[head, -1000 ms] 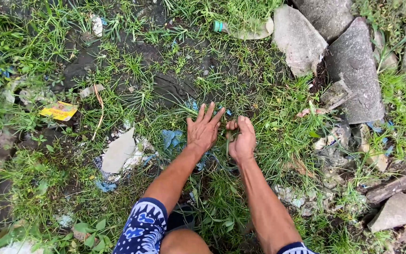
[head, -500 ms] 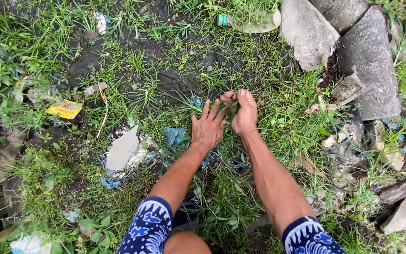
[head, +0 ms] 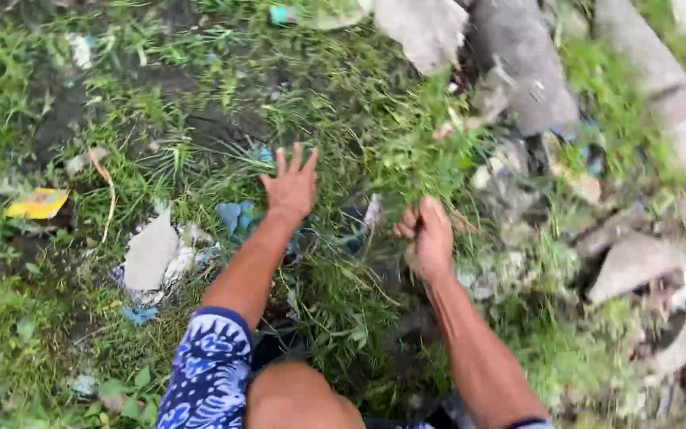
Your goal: Manual weeding of overgrown grass and plants on the ground in an outdoor area.
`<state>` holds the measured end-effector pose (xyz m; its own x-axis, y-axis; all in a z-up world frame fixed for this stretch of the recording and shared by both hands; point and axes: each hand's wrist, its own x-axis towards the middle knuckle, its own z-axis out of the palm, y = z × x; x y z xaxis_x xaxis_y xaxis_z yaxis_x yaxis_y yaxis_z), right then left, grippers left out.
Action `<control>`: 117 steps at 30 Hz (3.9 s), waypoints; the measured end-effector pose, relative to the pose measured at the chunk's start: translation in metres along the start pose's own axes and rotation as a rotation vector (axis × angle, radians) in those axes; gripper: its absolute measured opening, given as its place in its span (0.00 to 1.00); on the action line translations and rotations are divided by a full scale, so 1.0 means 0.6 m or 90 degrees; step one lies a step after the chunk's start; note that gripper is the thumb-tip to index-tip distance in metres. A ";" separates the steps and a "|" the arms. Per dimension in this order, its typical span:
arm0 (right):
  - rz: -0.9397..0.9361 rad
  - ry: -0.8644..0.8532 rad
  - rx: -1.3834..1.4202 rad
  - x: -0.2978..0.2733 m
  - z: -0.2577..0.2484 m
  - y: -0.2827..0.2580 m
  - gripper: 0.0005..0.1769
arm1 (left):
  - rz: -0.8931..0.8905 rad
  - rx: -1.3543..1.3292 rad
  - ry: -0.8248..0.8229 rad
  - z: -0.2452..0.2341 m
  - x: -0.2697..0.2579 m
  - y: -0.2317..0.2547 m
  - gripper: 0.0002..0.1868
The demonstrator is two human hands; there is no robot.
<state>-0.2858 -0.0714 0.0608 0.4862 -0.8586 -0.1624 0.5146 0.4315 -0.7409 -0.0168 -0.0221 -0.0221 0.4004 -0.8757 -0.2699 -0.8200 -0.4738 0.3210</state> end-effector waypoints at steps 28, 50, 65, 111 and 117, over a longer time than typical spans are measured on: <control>-0.153 0.200 -0.819 0.120 -0.135 -0.136 0.19 | -0.014 -0.628 -0.127 -0.029 0.124 0.260 0.37; -0.337 -0.090 -1.003 0.086 0.172 0.025 0.11 | -0.094 -0.105 0.028 -0.147 -0.015 -0.167 0.18; -0.154 -0.233 -1.057 0.145 0.228 0.262 0.19 | 0.015 0.035 0.048 -0.112 -0.062 -0.223 0.13; 0.245 0.204 -0.161 0.129 0.143 0.300 0.09 | 0.053 0.198 -0.189 -0.105 -0.053 -0.140 0.39; 0.240 0.195 -0.268 0.055 0.116 0.197 0.08 | 0.062 0.203 -0.186 -0.027 -0.018 -0.140 0.35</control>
<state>-0.1596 -0.0296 0.0129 0.3240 -0.7359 -0.5945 -0.0045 0.6272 -0.7788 0.0545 0.0259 -0.0316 0.2201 -0.8306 -0.5116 -0.9519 -0.2975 0.0734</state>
